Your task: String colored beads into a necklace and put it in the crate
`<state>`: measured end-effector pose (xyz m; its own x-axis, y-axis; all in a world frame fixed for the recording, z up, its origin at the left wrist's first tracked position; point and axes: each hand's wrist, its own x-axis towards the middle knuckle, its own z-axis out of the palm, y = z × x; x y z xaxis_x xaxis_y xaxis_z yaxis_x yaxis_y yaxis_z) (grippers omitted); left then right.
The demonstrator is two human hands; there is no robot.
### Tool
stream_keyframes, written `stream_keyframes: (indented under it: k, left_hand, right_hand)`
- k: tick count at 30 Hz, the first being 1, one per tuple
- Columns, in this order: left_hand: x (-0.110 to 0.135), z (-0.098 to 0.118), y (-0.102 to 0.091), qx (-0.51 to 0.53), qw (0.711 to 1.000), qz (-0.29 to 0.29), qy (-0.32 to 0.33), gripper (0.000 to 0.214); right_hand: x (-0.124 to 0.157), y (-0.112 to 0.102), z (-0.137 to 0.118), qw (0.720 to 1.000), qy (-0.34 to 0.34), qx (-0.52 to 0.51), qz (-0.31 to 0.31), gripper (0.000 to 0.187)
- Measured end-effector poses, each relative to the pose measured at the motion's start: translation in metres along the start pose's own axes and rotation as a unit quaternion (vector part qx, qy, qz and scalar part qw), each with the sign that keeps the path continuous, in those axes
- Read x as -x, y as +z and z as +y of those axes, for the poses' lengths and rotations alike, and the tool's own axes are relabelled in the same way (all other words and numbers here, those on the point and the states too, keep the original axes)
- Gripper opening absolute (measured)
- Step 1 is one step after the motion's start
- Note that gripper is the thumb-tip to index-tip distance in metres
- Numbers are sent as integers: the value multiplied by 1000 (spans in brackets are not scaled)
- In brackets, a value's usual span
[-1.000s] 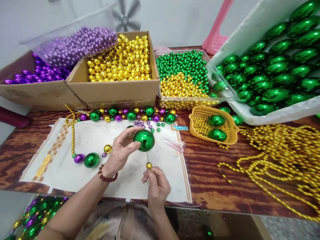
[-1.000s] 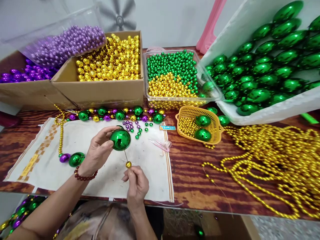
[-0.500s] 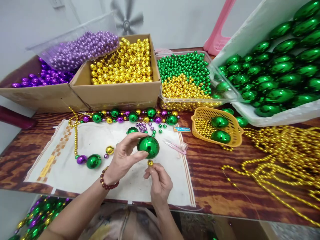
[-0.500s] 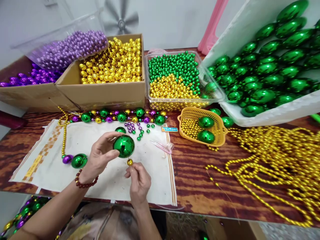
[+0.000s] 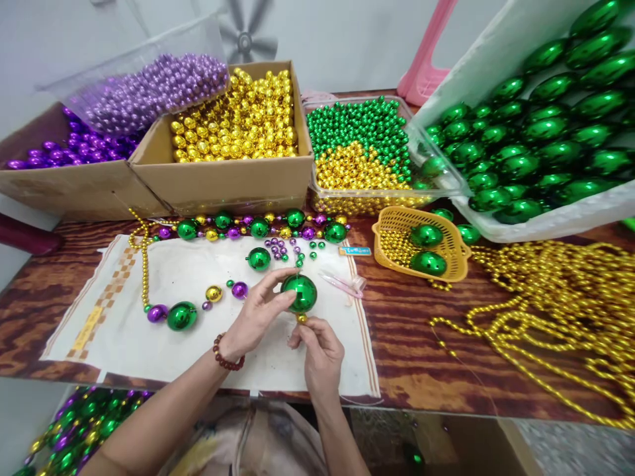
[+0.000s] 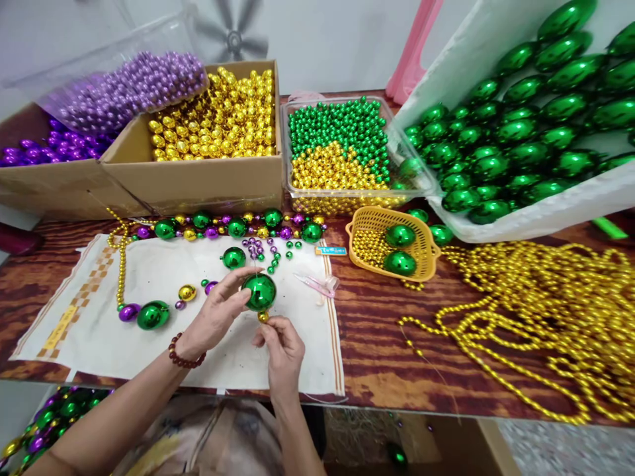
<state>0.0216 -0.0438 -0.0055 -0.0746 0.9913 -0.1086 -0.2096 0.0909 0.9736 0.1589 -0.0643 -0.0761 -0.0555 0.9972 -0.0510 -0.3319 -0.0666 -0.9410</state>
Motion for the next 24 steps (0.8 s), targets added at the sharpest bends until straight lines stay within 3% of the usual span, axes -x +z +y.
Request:
stream_keyframes:
  k: [7, 13, 19, 24]
  left_hand:
    - [-1, -4, 4, -59, 998, -13, 4, 38]
    - [-16, -5, 4, -147, 984, -97, -16, 44]
    - [-39, 1, 21, -181, 965, -192, 13, 41]
    - [-55, 0, 14, -183, 972, -142, 26, 37]
  right_hand:
    - [4, -14, 0, 997, 66, 1, -33, 19]
    - [2, -28, -2, 999, 42, 33, 11, 22]
    - [1, -39, 1, 999, 8, 30, 42, 25]
    - [8, -42, 5, 997, -30, 40, 58, 22]
